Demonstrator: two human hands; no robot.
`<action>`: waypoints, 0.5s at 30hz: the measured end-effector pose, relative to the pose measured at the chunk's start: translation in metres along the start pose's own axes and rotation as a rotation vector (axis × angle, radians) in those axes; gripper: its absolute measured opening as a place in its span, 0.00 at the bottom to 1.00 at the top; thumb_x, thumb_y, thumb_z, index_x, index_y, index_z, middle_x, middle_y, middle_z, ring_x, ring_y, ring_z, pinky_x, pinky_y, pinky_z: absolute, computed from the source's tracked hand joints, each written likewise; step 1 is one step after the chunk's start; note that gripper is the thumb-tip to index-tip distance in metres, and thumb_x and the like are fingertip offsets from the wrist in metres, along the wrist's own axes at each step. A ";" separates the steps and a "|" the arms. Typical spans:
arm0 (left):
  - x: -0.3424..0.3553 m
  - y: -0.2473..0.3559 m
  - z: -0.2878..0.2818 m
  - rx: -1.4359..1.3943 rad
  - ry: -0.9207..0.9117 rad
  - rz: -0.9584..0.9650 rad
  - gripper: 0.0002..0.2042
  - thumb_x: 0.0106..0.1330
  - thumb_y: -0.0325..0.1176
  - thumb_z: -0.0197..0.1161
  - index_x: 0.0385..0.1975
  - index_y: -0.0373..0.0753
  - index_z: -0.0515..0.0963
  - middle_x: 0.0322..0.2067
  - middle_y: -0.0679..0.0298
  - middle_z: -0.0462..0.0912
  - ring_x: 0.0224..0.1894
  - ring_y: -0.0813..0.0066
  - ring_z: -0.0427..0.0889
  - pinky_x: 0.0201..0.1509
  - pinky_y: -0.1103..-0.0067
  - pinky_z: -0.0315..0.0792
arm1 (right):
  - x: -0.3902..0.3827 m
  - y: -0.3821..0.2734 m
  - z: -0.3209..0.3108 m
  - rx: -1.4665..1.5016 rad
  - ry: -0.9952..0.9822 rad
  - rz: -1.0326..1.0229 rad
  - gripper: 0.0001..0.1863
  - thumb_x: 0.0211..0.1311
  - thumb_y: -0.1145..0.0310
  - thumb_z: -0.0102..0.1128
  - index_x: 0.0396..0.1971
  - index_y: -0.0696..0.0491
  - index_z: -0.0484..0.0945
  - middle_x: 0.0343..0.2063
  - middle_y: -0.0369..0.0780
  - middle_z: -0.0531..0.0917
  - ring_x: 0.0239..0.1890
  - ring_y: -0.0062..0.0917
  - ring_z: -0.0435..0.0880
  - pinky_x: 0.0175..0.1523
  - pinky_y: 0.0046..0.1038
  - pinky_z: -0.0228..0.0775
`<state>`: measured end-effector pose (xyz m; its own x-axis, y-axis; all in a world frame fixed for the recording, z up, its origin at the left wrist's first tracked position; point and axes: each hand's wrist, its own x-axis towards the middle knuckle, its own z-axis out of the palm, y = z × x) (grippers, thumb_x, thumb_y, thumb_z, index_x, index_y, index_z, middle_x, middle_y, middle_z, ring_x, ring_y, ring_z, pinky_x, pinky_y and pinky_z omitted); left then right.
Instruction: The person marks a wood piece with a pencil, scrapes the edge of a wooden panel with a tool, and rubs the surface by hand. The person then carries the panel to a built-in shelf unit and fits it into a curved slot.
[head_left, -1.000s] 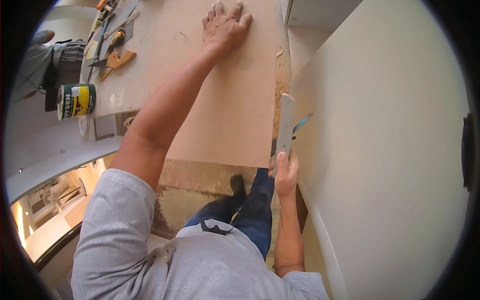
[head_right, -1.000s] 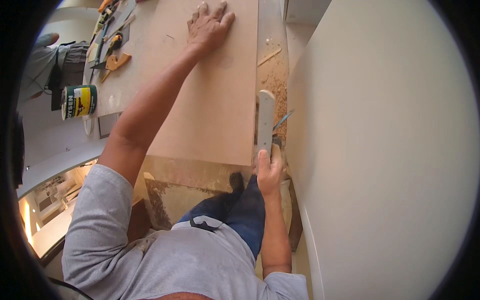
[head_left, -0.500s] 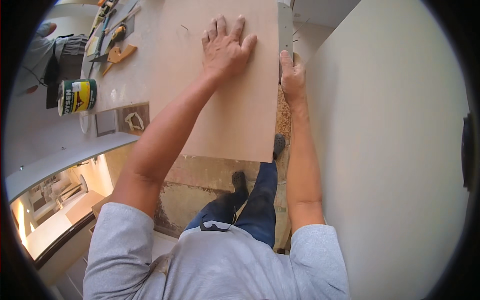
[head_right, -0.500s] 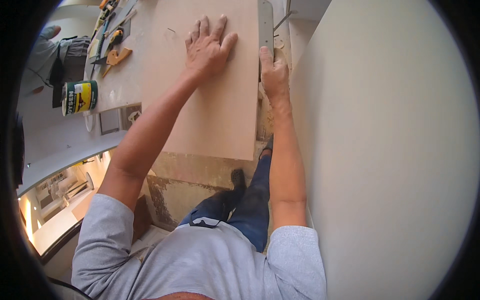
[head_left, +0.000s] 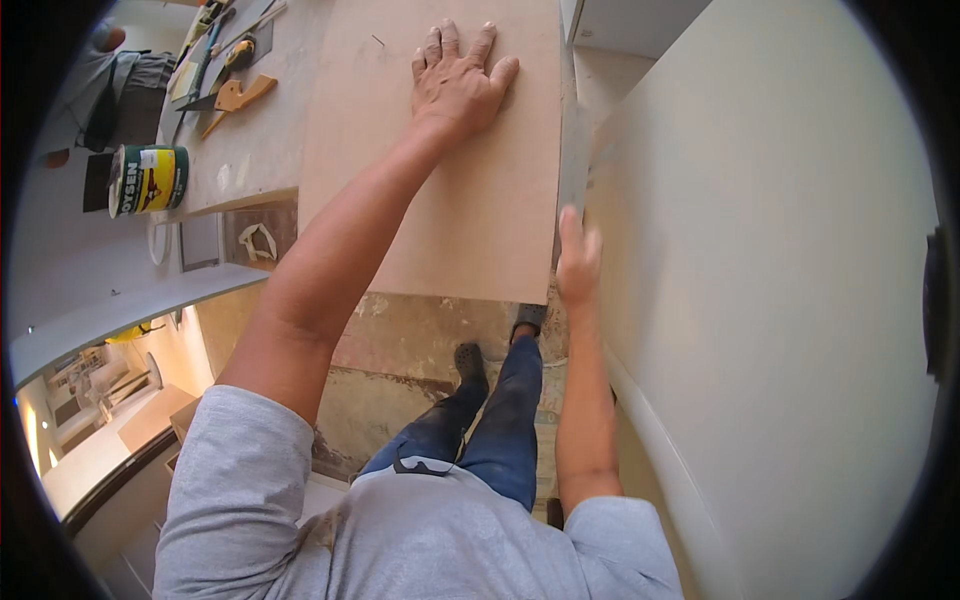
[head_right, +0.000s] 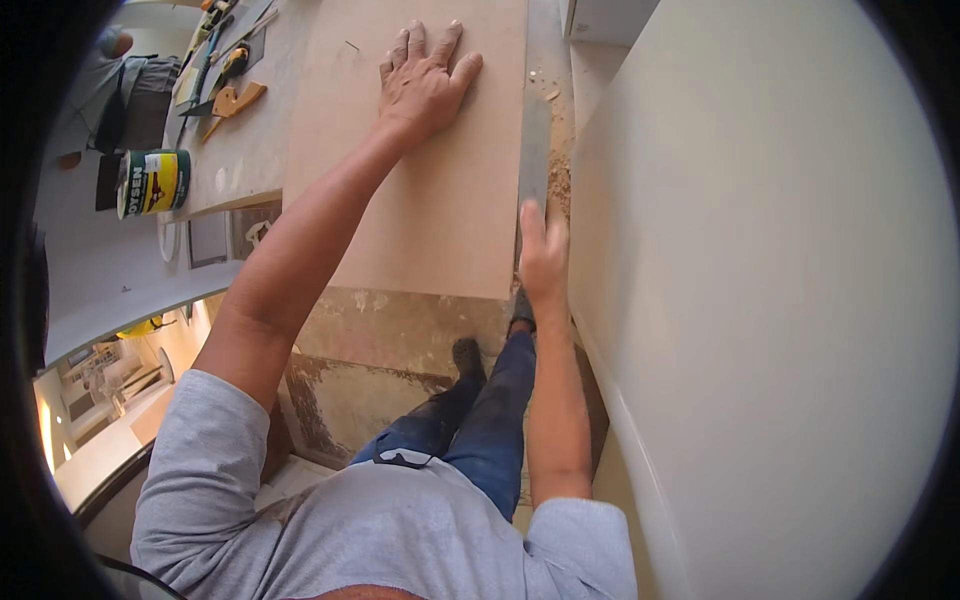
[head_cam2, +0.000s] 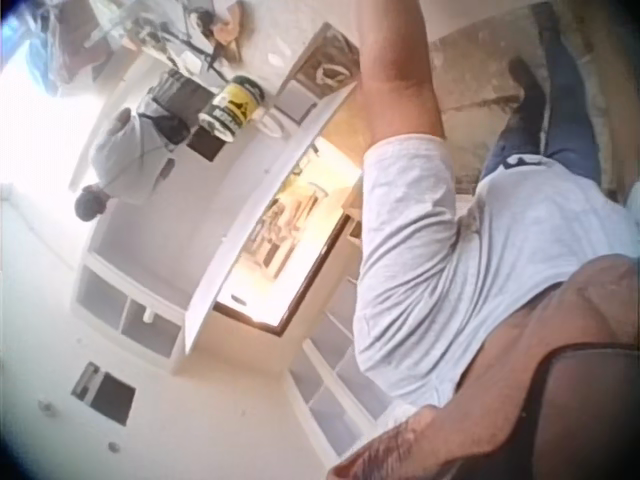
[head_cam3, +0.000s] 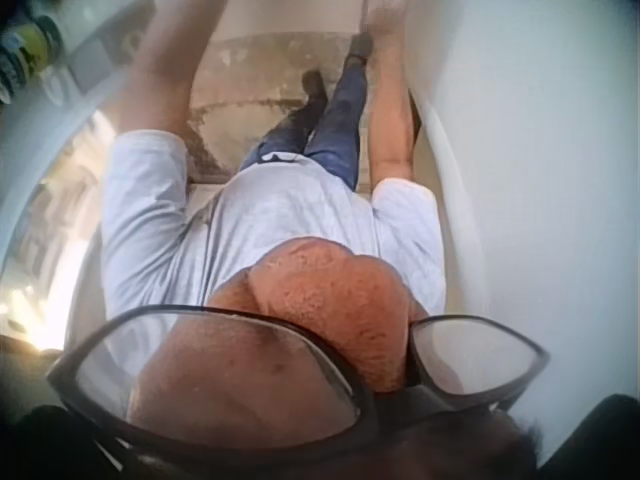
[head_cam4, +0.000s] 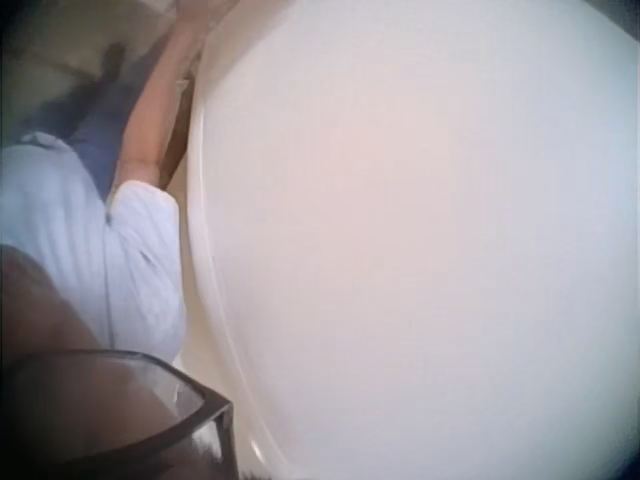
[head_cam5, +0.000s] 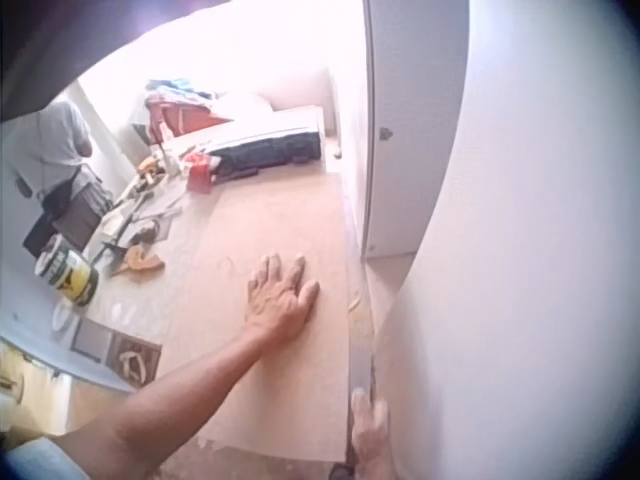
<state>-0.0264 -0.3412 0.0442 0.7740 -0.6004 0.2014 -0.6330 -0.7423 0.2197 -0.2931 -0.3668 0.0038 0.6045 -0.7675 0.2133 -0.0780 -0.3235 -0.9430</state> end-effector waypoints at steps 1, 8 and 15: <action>0.002 -0.003 0.001 0.014 0.008 0.006 0.36 0.72 0.66 0.45 0.78 0.57 0.60 0.78 0.45 0.52 0.81 0.47 0.48 0.81 0.57 0.41 | 0.029 -0.001 0.006 0.054 -0.032 0.040 0.23 0.79 0.56 0.51 0.38 0.65 0.79 0.27 0.42 0.81 0.29 0.30 0.77 0.38 0.36 0.71; -0.005 0.026 -0.033 -0.001 -0.129 -0.040 0.34 0.75 0.59 0.46 0.77 0.48 0.62 0.76 0.38 0.53 0.79 0.40 0.51 0.80 0.52 0.47 | 0.059 -0.008 0.002 0.124 -0.157 0.206 0.23 0.78 0.56 0.52 0.41 0.66 0.79 0.30 0.50 0.83 0.34 0.35 0.81 0.41 0.37 0.72; -0.002 -0.009 -0.002 0.026 -0.005 0.015 0.35 0.73 0.66 0.45 0.77 0.59 0.61 0.78 0.45 0.52 0.81 0.48 0.48 0.81 0.58 0.42 | -0.067 -0.016 -0.011 0.238 -0.093 0.343 0.20 0.79 0.59 0.53 0.48 0.65 0.78 0.34 0.47 0.83 0.38 0.33 0.82 0.45 0.37 0.72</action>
<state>-0.0224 -0.3333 0.0437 0.7644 -0.6131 0.1997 -0.6441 -0.7406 0.1917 -0.3412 -0.3165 0.0071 0.6455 -0.7515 -0.1363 -0.1086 0.0864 -0.9903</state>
